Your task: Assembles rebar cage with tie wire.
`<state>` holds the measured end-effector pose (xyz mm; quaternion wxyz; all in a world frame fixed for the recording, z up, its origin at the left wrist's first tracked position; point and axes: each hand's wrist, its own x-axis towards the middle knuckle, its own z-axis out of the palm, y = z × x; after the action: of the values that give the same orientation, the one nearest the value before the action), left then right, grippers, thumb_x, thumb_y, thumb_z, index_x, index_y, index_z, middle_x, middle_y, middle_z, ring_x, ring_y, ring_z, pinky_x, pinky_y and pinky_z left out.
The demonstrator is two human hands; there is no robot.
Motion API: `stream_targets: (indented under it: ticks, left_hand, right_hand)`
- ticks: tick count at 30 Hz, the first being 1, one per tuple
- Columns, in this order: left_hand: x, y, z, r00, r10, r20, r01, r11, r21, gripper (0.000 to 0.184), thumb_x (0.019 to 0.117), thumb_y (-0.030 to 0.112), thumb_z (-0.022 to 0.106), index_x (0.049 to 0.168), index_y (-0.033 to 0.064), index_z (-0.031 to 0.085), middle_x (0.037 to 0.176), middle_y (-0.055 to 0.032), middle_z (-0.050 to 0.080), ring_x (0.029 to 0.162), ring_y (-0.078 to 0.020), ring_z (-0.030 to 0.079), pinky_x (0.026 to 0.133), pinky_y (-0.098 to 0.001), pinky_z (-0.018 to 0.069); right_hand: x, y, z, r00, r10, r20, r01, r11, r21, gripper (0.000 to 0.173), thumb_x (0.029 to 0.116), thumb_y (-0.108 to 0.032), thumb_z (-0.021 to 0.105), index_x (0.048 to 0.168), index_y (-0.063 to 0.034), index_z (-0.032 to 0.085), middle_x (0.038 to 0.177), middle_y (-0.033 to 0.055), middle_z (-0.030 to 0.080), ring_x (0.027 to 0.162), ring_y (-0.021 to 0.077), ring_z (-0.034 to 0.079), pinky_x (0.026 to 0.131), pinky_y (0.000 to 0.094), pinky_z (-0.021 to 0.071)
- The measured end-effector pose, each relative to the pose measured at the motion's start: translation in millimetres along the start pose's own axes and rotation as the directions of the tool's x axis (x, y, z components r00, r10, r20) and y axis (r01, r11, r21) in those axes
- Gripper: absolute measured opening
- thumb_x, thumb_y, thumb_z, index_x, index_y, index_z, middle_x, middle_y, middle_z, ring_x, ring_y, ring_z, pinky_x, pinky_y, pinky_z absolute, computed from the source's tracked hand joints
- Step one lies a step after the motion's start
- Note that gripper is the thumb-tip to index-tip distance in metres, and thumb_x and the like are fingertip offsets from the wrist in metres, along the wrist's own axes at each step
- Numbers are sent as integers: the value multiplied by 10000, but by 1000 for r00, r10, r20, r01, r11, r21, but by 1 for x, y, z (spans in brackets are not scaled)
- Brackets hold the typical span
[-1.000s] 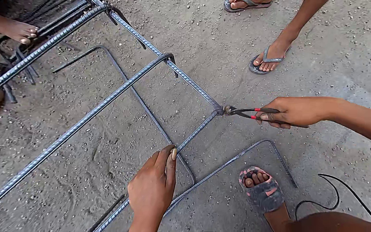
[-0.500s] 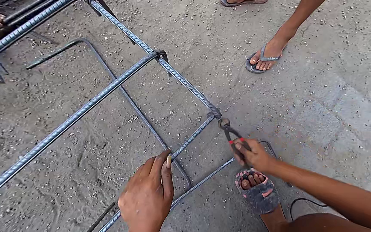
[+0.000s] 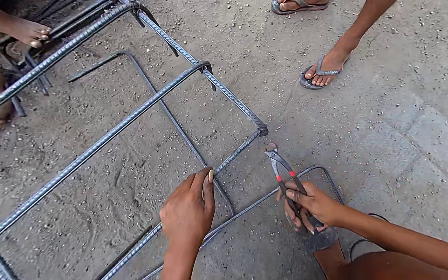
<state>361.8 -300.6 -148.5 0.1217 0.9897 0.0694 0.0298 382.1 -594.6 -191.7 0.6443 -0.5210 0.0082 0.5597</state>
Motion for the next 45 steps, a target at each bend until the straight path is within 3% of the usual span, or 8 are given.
stream_targets:
  ticks: [5,9,17,25,31,39,42,45]
  left_hand:
    - [-2,-6,1,1000,-5,2,5,1000,-21,537,1066,394,323,1035,97,770,802,-116,725,705,-324,716,540,-499,498]
    - [-6,-8,6,999,-43,-30,43,999,-22,514,1069,383,346,1025,92,767,764,-125,704,690,-337,703,552,-518,494]
    - [-10,-20,0,999,-20,50,27,991,-131,451,1063,421,421,1063,132,768,856,-77,720,762,-283,703,604,-500,511]
    - [-7,-14,3,1000,17,-10,-17,997,-70,587,1082,389,320,744,68,677,641,-78,633,584,-233,640,502,-413,447]
    - [16,6,0,989,68,133,-53,991,-120,622,1116,352,306,708,-17,597,590,-144,589,574,-190,605,556,-325,465]
    - [25,7,11,989,78,124,-57,984,-169,634,1123,377,287,691,-13,537,563,-126,535,553,-136,566,551,-255,446]
    - [25,6,13,991,64,116,-43,983,-176,647,1123,402,286,683,-9,526,556,-119,521,554,-122,563,556,-238,445]
    - [25,5,12,990,52,130,-25,979,-200,631,1122,403,294,691,2,521,559,-108,511,560,-111,548,561,-230,432]
  right_hand:
    - [-39,72,-10,965,261,7,-256,952,-165,338,1097,-125,387,1362,21,537,1166,133,711,990,237,746,847,445,637]
    - [-11,28,-14,961,237,-142,-273,894,-356,372,1096,-119,416,1437,15,483,1302,150,647,1131,201,682,1004,389,557]
    - [41,-27,-88,910,134,-392,-324,820,-471,384,1106,-89,401,1468,27,453,1381,217,581,1205,275,642,1020,428,534]
    - [68,-114,-187,998,0,-71,-65,370,-927,399,1039,0,516,1433,-39,571,1247,157,692,1066,270,687,981,468,520]
    - [102,-123,-216,975,165,152,68,430,-900,321,1040,-1,514,1325,-48,655,1149,135,719,991,247,702,928,456,544]
    - [130,-131,-227,918,267,293,195,338,-921,380,1025,-16,541,1391,-82,618,1039,154,705,955,291,671,878,469,520]
    - [132,-130,-226,926,268,266,193,270,-943,403,1016,-40,574,1418,-71,581,1184,177,673,1066,329,664,937,489,522]
    - [130,-126,-220,937,273,217,159,220,-963,600,956,-1,633,1528,-106,486,1396,181,592,1241,352,607,1033,503,496]
